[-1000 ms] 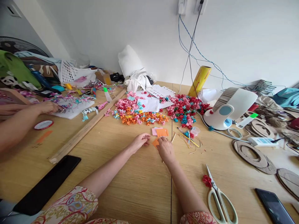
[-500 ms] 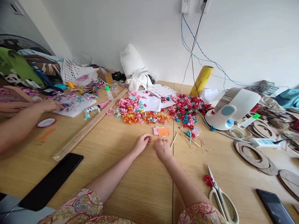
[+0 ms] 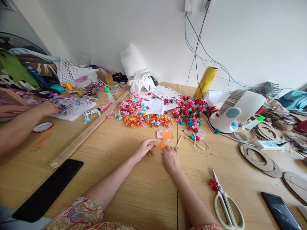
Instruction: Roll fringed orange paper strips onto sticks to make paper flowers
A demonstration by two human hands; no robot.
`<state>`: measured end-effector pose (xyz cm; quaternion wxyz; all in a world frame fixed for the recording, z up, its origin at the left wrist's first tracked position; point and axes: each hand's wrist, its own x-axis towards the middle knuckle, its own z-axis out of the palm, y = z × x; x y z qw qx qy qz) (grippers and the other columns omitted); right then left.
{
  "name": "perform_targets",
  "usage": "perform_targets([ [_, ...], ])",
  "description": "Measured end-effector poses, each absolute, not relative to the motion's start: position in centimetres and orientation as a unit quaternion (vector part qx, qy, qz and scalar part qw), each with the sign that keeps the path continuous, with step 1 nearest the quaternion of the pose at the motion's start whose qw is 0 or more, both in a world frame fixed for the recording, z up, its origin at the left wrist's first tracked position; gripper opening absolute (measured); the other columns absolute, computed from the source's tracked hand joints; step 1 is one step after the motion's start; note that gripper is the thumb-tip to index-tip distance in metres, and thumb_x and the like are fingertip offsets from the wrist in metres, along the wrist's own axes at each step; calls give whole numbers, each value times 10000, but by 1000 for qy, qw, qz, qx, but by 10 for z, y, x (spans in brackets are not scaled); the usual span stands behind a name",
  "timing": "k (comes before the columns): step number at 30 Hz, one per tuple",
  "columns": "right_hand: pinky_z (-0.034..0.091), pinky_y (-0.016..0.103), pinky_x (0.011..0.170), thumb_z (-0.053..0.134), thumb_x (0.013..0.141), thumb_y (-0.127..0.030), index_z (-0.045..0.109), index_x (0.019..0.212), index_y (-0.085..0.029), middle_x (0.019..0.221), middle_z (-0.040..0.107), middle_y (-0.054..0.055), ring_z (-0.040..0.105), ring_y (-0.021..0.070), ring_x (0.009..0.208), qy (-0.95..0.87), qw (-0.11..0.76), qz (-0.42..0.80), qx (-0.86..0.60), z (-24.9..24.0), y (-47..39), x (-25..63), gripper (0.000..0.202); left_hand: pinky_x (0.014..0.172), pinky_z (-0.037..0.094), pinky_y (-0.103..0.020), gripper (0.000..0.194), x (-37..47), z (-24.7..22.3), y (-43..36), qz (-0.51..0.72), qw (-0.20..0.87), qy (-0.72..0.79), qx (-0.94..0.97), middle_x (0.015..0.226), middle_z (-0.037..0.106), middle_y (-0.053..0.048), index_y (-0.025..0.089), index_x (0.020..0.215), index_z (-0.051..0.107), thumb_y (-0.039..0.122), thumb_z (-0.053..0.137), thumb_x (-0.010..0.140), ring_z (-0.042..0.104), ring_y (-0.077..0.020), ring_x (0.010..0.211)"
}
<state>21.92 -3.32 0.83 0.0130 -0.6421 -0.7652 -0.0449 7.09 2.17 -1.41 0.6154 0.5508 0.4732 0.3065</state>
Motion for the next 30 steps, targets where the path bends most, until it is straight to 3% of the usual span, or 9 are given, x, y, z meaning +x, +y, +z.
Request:
perform_targets([
  [4, 273, 328, 851, 449, 801, -184, 558, 848, -158, 884, 574, 64, 509, 183, 860, -783, 40, -67, -617, 0, -49, 201, 122, 377, 370, -115, 242, 63, -9, 26, 325, 612, 465, 551, 952, 587, -69, 139, 1011, 473, 146, 373, 791, 522, -27, 444],
  [9, 305, 318, 825, 444, 808, -207, 548, 889, -169, 961, 565, 63, 493, 190, 898, -800, 71, -56, -593, -5, -60, 188, 138, 462, 419, -121, 212, 49, -17, 32, 312, 520, 516, 604, 837, 600, -42, 145, 947, 530, 141, 405, 776, 556, -62, 579],
  [15, 313, 307, 835, 427, 818, -187, 530, 991, -167, 1025, 560, 78, 488, 178, 937, -805, 100, -52, -583, -6, -62, 189, 202, 501, 436, -156, 250, 50, -19, 25, 271, 511, 494, 650, 762, 592, -11, 165, 995, 521, 169, 420, 766, 558, -81, 584],
  [18, 316, 300, 832, 427, 812, -174, 524, 1025, -166, 1007, 573, 77, 497, 172, 929, -804, 107, -39, -583, -6, -61, 189, 234, 530, 416, -178, 238, 59, -18, 24, 255, 437, 487, 712, 680, 578, 19, 175, 957, 544, 193, 481, 728, 538, -96, 576],
  [23, 317, 286, 825, 452, 796, -185, 520, 1029, -179, 962, 585, 58, 506, 164, 893, -798, 124, -9, -590, -6, -59, 192, 242, 567, 360, -178, 237, 72, -18, 26, 241, 331, 505, 760, 588, 525, 52, 202, 880, 566, 91, 446, 708, 480, -89, 562],
  [30, 336, 267, 730, 465, 805, -316, 529, 917, -189, 909, 558, 53, 501, 175, 876, -759, 124, -9, -639, 12, -43, 201, 181, 505, 312, -159, 254, 77, -14, 30, 289, 417, 485, 712, 512, 409, 77, 192, 816, 532, 38, 409, 657, 404, -74, 505],
])
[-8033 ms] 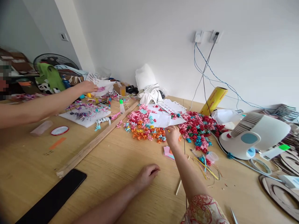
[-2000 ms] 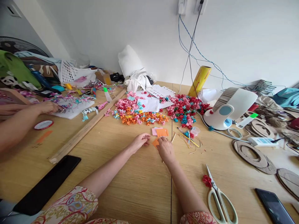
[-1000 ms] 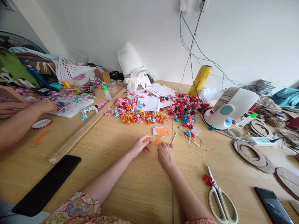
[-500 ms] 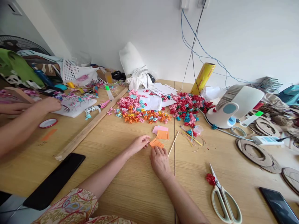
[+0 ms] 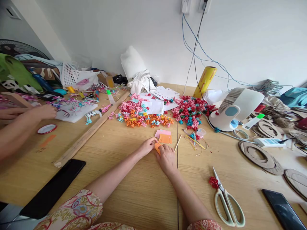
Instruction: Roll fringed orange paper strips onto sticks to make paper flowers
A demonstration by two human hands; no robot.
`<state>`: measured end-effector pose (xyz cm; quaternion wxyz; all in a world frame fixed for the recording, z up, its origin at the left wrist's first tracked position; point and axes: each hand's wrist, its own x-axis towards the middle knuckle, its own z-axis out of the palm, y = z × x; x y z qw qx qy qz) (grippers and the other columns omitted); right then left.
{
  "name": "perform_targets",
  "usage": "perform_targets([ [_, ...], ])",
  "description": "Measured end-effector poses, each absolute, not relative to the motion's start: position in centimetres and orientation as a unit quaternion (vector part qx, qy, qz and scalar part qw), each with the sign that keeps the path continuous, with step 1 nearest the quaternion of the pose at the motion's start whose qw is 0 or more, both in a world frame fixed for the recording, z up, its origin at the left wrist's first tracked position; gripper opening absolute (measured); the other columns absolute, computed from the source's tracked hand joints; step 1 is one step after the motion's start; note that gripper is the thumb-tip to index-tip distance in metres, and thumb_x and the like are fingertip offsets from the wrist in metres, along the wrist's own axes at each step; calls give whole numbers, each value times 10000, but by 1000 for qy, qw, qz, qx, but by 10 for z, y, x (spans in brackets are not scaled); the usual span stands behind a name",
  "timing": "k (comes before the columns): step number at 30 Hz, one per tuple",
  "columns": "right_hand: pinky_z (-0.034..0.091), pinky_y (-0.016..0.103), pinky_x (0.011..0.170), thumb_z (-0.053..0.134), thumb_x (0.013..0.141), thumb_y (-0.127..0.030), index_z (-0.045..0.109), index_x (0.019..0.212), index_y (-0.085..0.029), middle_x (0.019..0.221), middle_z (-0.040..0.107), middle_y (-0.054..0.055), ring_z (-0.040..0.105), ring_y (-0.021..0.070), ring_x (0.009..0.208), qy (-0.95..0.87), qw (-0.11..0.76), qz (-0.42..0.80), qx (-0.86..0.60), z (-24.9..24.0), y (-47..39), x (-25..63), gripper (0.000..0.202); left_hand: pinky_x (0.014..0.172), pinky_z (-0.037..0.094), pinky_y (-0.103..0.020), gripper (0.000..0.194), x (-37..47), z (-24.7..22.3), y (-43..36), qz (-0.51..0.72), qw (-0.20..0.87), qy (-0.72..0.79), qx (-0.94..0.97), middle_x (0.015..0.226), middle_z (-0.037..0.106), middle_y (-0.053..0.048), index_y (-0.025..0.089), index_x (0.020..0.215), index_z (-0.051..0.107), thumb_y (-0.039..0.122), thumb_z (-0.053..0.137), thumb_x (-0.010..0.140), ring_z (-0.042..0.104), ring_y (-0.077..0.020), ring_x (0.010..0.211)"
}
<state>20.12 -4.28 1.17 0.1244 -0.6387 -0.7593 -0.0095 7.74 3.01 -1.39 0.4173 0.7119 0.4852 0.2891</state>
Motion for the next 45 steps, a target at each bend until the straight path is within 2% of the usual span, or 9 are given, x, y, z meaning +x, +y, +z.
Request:
perform_targets([
  [4, 328, 292, 700, 471, 797, -362, 517, 898, -188, 866, 544, 61, 502, 197, 842, -744, 79, -44, -662, 24, -31, 196, 206, 447, 292, -148, 183, 84, -11, 33, 323, 507, 487, 634, 553, 443, 54, 172, 789, 519, 68, 425, 670, 415, -70, 501],
  [11, 292, 258, 610, 388, 836, -212, 535, 820, -201, 781, 565, 28, 526, 157, 726, -733, 70, -47, -675, 23, -17, 197, 148, 392, 267, -133, 188, 90, 6, 33, 316, 613, 456, 563, 528, 438, 63, 180, 914, 470, 145, 441, 731, 385, -53, 417],
  [14, 272, 235, 554, 380, 837, -256, 558, 790, -204, 788, 581, 22, 525, 132, 664, -707, 102, -18, -699, 27, -7, 210, 191, 470, 367, -164, 185, 85, 11, 39, 323, 550, 450, 625, 576, 495, 38, 179, 939, 489, 190, 376, 792, 455, -74, 475],
  [16, 264, 220, 530, 386, 821, -244, 574, 782, -205, 796, 594, 18, 523, 119, 647, -693, 130, 12, -710, 31, 1, 220, 196, 668, 435, -230, 240, 81, 9, 46, 357, 429, 436, 706, 709, 573, -4, 185, 938, 524, 120, 346, 790, 534, -108, 664],
  [18, 274, 207, 541, 420, 784, -209, 586, 763, -202, 769, 605, 11, 524, 115, 656, -689, 155, 36, -707, 33, 9, 230, 167, 872, 377, -307, 342, 79, 4, 53, 367, 311, 395, 783, 945, 590, -50, 178, 966, 542, 21, 346, 734, 508, -155, 926],
  [21, 289, 196, 553, 452, 746, -197, 598, 801, -208, 734, 617, 1, 522, 115, 654, -684, 186, 60, -703, 35, 19, 239, 157, 973, 299, -335, 443, 79, -8, 62, 321, 256, 320, 854, 1080, 557, -45, 186, 1030, 536, -27, 338, 695, 416, -169, 1090],
  [34, 296, 198, 550, 445, 758, -243, 622, 772, -210, 748, 633, 11, 526, 120, 655, -696, 174, 70, -693, 37, 28, 241, 181, 1020, 228, -371, 354, 72, -34, 70, 245, 224, 337, 881, 1197, 503, -15, 238, 1073, 524, 70, 377, 798, 299, -176, 1223],
  [41, 323, 197, 572, 429, 747, -230, 614, 741, -197, 733, 615, 14, 521, 117, 651, -697, 235, 70, -674, 42, 23, 244, 188, 1009, 237, -389, 334, 71, -35, 67, 245, 190, 328, 892, 1215, 483, -37, 225, 1095, 498, 83, 403, 808, 299, -186, 1224],
  [45, 326, 189, 527, 441, 734, -276, 604, 717, -179, 640, 582, -2, 492, 107, 584, -684, 277, 159, -656, 50, 16, 247, 191, 986, 285, -371, 341, 72, -17, 61, 309, 221, 340, 860, 1194, 491, -58, 199, 1075, 516, 60, 384, 792, 363, -180, 1171],
])
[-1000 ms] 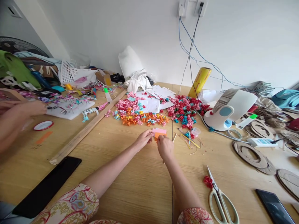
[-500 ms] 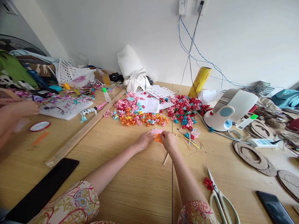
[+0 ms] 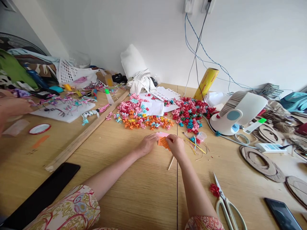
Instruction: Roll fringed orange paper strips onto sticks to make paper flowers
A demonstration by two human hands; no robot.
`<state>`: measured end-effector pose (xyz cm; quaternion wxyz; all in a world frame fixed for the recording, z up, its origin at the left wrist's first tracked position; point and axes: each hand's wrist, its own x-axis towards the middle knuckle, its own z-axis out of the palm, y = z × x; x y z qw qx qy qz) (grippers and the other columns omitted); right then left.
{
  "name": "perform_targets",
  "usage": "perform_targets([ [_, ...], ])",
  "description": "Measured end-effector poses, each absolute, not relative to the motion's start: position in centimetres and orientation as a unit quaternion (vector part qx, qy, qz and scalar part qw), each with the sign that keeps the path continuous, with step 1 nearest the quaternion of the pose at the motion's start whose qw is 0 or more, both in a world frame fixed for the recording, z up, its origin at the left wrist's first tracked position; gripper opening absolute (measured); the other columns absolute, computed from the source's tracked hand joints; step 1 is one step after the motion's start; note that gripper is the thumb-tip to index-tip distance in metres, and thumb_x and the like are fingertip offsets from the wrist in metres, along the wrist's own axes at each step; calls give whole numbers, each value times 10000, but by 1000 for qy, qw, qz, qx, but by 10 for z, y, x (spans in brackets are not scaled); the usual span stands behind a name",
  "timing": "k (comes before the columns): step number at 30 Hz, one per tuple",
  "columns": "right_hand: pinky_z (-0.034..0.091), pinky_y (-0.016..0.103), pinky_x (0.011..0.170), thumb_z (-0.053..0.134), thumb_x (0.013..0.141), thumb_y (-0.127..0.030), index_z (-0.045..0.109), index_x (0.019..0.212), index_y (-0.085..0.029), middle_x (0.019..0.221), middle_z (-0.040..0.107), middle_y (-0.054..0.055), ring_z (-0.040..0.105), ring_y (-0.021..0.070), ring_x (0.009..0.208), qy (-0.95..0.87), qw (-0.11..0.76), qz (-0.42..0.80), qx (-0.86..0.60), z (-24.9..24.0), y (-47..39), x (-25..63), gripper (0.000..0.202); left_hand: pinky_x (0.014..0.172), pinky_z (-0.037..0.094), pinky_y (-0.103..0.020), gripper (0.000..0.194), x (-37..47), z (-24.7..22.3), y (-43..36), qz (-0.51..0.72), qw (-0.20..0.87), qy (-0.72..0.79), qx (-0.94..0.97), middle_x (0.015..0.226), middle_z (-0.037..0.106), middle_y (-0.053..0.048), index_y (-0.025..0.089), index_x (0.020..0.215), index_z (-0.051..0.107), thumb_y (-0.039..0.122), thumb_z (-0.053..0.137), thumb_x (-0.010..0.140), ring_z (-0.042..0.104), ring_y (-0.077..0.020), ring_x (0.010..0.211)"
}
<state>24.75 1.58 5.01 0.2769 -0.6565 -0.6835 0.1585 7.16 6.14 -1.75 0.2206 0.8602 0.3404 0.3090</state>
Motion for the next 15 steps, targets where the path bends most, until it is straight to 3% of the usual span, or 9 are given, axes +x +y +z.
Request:
perform_targets([
  [3, 323, 183, 492, 439, 729, -313, 589, 710, -162, 598, 536, -16, 461, 97, 546, -676, 297, 269, -619, 54, 8, 246, 214, 909, 361, -319, 255, 70, 7, 52, 386, 298, 366, 793, 1024, 580, -81, 166, 1013, 552, 159, 369, 836, 489, -178, 1009],
  [6, 310, 179, 477, 457, 711, -319, 565, 682, -154, 570, 489, -32, 421, 82, 517, -672, 309, 334, -584, 55, 2, 240, 200, 764, 418, -240, 294, 67, 29, 40, 372, 402, 340, 764, 878, 611, -51, 152, 964, 563, 292, 321, 873, 548, -145, 825],
  [9, 307, 175, 481, 479, 693, -297, 534, 681, -158, 572, 469, -43, 399, 72, 515, -677, 323, 353, -559, 52, -1, 232, 150, 658, 408, -198, 271, 66, 39, 29, 358, 414, 364, 754, 774, 598, -18, 143, 876, 573, 350, 404, 833, 531, -119, 700],
  [15, 305, 167, 481, 532, 675, -291, 507, 727, -163, 576, 455, -57, 390, 65, 520, -682, 326, 360, -547, 43, -6, 223, 140, 599, 371, -181, 189, 63, 34, 17, 342, 408, 380, 757, 701, 574, 7, 145, 801, 589, 288, 466, 787, 493, -103, 638],
])
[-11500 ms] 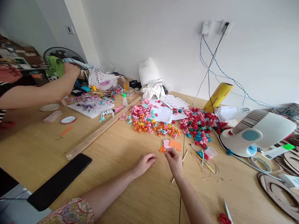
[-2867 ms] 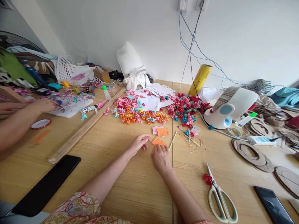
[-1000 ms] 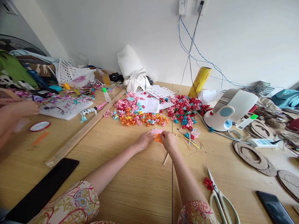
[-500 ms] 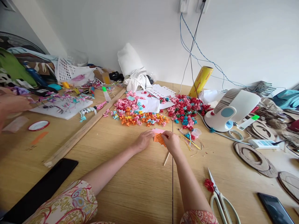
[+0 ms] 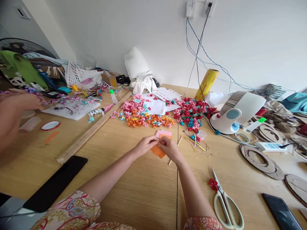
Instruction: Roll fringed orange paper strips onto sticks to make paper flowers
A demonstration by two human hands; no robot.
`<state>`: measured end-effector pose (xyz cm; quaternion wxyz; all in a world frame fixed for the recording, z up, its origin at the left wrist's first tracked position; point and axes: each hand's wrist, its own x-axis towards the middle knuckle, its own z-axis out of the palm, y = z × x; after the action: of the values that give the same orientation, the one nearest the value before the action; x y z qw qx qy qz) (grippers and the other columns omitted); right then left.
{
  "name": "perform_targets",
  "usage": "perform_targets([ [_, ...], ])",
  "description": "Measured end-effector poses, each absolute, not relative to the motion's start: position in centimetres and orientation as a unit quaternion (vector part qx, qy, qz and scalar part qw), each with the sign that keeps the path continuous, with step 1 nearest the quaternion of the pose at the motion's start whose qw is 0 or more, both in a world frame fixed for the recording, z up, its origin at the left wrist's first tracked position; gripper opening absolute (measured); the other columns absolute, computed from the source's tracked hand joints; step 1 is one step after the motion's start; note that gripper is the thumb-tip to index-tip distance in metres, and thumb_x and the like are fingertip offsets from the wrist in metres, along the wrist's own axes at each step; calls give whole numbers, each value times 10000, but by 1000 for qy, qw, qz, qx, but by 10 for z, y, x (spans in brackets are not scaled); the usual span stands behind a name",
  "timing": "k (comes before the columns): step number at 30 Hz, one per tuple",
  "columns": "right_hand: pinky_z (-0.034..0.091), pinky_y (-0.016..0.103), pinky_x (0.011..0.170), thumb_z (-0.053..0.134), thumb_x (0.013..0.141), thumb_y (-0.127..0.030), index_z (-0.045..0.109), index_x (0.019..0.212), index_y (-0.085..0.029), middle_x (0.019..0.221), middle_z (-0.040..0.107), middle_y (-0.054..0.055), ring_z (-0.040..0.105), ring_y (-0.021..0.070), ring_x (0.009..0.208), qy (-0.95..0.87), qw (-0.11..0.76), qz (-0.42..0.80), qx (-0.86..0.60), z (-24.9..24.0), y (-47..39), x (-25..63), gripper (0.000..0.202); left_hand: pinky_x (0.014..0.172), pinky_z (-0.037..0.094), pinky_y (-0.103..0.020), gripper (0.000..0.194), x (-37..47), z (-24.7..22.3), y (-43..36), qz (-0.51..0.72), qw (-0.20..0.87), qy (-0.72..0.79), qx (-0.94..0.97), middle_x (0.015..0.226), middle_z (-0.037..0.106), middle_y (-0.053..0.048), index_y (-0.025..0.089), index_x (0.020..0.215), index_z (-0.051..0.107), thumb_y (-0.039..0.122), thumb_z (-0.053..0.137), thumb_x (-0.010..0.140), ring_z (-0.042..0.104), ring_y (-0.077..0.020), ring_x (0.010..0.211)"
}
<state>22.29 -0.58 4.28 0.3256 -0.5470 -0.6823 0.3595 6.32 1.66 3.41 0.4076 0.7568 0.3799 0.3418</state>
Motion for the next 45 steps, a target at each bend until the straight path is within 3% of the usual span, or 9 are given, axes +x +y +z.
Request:
perform_targets([
  [4, 316, 171, 488, 532, 679, -303, 541, 754, -153, 594, 489, -48, 420, 70, 532, -667, 327, 370, -558, 31, -14, 220, 168, 557, 326, -168, 190, 56, 28, 6, 376, 389, 403, 738, 619, 504, 35, 148, 706, 554, 280, 443, 788, 435, -84, 590],
  [12, 350, 178, 490, 473, 710, -239, 539, 749, -156, 609, 582, -16, 542, 99, 555, -657, 234, 411, -587, 22, -46, 229, 113, 535, 305, -173, 204, 42, 1, -12, 399, 423, 454, 675, 576, 417, 47, 152, 669, 485, 324, 434, 766, 393, -83, 562],
  [15, 366, 201, 528, 445, 720, -207, 550, 724, -159, 610, 589, 4, 557, 117, 574, -647, 185, 288, -681, 26, -48, 243, 115, 528, 302, -179, 214, 40, -10, -13, 398, 441, 464, 657, 568, 411, 51, 155, 643, 462, 332, 429, 759, 399, -86, 557],
  [18, 382, 248, 601, 439, 741, -242, 583, 764, -167, 768, 629, 65, 580, 183, 741, -624, 113, 110, -765, 30, -41, 253, 165, 534, 309, -181, 187, 39, -16, -12, 380, 424, 485, 663, 568, 430, 52, 158, 636, 461, 305, 431, 749, 418, -88, 562],
  [22, 412, 293, 665, 425, 770, -293, 604, 891, -133, 900, 624, 145, 587, 236, 844, -573, 23, 91, -814, 28, -32, 252, 268, 527, 305, -182, 116, 37, -22, -11, 341, 357, 527, 692, 542, 446, 58, 168, 653, 491, 238, 441, 732, 421, -82, 532],
  [25, 425, 299, 686, 435, 764, -252, 624, 896, -113, 900, 626, 176, 598, 238, 847, -551, 8, 110, -827, 23, -26, 248, 270, 554, 335, -183, 112, 36, -22, -11, 328, 359, 531, 693, 592, 514, 54, 188, 819, 520, 195, 458, 726, 468, -87, 557],
  [28, 435, 295, 686, 463, 737, -210, 638, 896, -111, 896, 631, 188, 607, 234, 835, -538, 7, 115, -835, 20, -23, 248, 256, 582, 356, -186, 256, 34, -19, -12, 307, 373, 522, 702, 646, 547, 41, 201, 969, 508, 157, 464, 721, 502, -95, 602],
  [38, 400, 273, 565, 406, 732, -231, 630, 787, -127, 805, 645, 167, 608, 234, 749, -531, 42, 79, -843, 27, -38, 266, 253, 566, 357, -179, 214, 27, -16, -15, 280, 392, 489, 727, 647, 506, 39, 174, 896, 569, 165, 442, 725, 466, -85, 588],
  [45, 348, 211, 526, 401, 718, -245, 523, 673, -191, 540, 577, -4, 537, 126, 523, -625, 263, 91, -730, 36, -52, 255, 141, 561, 440, -181, 278, 22, -20, -8, 297, 503, 473, 660, 720, 567, 0, 178, 1011, 542, 176, 397, 774, 542, -100, 641],
])
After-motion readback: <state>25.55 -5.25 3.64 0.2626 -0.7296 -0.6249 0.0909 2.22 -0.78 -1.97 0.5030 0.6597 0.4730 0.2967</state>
